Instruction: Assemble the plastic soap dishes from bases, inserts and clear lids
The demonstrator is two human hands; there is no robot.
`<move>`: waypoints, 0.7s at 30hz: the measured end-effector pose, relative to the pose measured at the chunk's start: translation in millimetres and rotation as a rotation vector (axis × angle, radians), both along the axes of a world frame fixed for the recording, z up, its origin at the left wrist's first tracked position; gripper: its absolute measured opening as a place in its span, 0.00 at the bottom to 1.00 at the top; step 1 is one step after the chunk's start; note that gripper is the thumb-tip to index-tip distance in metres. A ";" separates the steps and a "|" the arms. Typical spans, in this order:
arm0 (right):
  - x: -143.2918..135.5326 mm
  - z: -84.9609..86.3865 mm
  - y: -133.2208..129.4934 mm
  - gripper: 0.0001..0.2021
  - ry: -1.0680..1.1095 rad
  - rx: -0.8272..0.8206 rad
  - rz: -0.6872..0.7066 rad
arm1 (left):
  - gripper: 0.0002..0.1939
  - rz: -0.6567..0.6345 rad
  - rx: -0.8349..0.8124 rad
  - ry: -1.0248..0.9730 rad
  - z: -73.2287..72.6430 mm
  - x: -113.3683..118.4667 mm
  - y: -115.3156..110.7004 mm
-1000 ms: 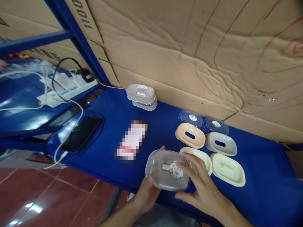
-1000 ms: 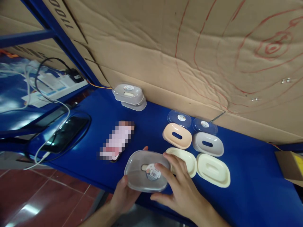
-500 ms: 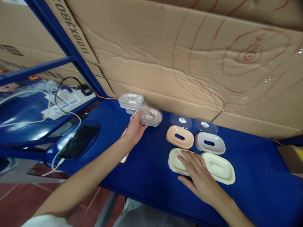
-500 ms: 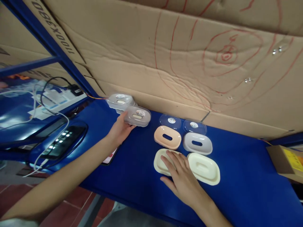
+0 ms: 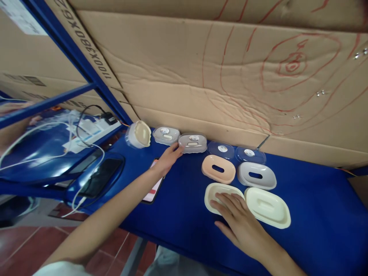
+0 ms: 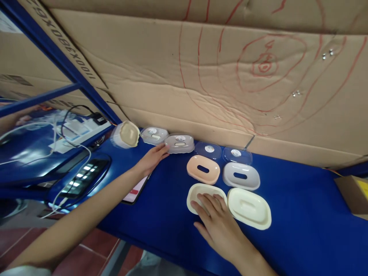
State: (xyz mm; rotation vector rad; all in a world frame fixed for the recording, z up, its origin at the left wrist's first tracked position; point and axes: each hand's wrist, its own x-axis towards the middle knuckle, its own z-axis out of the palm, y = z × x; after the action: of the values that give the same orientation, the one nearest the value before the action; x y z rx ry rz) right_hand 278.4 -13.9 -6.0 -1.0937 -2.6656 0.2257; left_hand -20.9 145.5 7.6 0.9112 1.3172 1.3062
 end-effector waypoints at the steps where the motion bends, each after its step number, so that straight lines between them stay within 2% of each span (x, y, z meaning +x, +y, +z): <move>1: 0.3 -0.6 0.4 0.24 0.000 -0.008 0.000 | 0.15 0.019 0.020 0.077 5.7 -12.8 -5.9; 4: 0.9 -2.0 1.2 0.25 -0.002 -0.026 -0.007 | 0.20 0.207 0.134 0.350 27.0 -72.2 -12.4; 5: 0.9 -2.3 1.4 0.25 -0.004 -0.032 -0.009 | 0.19 0.313 0.150 0.694 33.2 -95.7 -9.0; 6: 0.8 -2.6 1.7 0.25 -0.003 -0.037 -0.009 | 0.19 0.394 0.132 0.806 37.9 -118.4 -3.1; 8: 0.4 -3.1 2.8 0.24 0.004 -0.050 -0.004 | 0.22 0.405 0.058 0.906 41.2 -155.8 13.1; 10: -0.1 -3.4 4.6 0.24 0.013 -0.069 0.002 | 0.26 0.362 -0.005 0.989 36.8 -178.2 28.1; 12: -0.3 -3.5 6.6 0.24 0.014 -0.087 0.004 | 0.28 0.323 -0.043 1.060 28.8 -187.4 36.3; 15: -0.2 -3.2 8.2 0.25 0.010 -0.095 -0.005 | 0.30 0.272 -0.060 1.148 18.9 -190.0 36.2; 21: 0.4 -3.2 7.3 0.23 0.009 -0.103 -0.017 | 0.27 0.264 -0.038 1.212 15.5 -185.5 28.7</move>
State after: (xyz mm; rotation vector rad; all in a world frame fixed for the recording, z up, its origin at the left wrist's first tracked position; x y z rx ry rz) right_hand 278.8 -6.6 -9.3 -1.1428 -2.6615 0.3668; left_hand -206.5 174.2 23.1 1.6478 2.4213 0.8553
